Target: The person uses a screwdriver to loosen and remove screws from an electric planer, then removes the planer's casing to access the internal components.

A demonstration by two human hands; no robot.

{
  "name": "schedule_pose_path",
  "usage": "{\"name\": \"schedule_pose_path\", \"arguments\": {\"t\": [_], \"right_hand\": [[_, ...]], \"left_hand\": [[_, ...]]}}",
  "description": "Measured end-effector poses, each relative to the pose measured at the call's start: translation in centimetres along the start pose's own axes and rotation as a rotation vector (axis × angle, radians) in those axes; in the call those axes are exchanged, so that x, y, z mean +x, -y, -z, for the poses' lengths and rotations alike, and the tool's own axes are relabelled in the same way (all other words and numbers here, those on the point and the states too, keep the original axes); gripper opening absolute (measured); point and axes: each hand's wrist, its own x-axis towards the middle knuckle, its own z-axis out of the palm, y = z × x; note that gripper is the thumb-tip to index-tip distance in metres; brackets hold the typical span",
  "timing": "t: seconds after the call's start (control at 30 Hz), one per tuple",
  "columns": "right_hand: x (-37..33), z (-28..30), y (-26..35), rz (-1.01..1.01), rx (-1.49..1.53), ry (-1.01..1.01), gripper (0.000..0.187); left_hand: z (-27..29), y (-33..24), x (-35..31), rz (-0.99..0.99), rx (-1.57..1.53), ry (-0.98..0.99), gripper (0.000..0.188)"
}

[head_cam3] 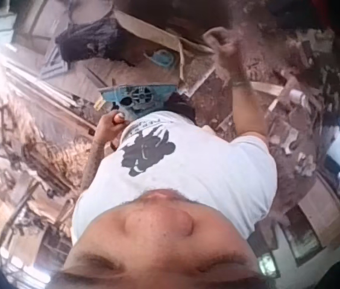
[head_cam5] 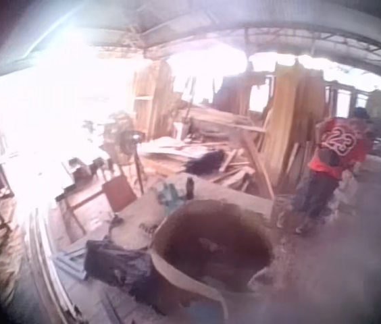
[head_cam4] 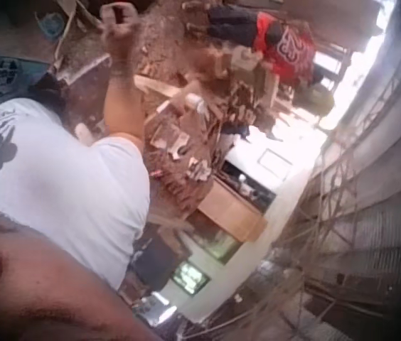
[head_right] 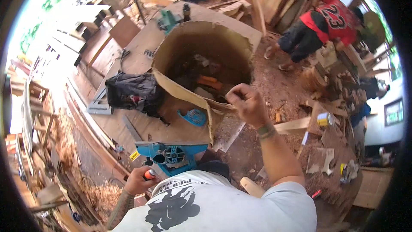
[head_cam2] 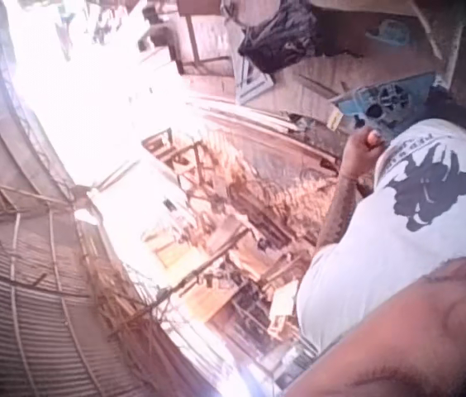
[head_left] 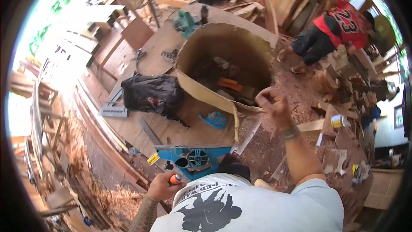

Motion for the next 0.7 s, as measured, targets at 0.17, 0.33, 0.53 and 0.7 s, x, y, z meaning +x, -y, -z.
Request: {"name": "schedule_pose_path", "arguments": {"t": [0.17,0.33,0.53,0.7], "right_hand": [[-6.6,-2.7,2.6,0.244,-0.118,0.143,0.022],[-15.4,-2.0,3.2,0.097,-0.094,0.167,0.023],[-23.2,-2.7,0.7,-0.058,-0.097,0.178,0.027],[-27.4,-2.2,-0.7,-0.044,-0.216,0.178,0.029]], "left_hand": [[1.0,10.5,0.7,-0.051,-0.49,-0.318,0.025],[3.2,5.4,2.9,-0.189,-0.601,-0.228,0.02],[-2.4,1.6,2.1,-0.142,-0.499,0.07,0.018],[-5.4,-3.2,0.3,-0.127,-0.279,0.279,0.016]]}}
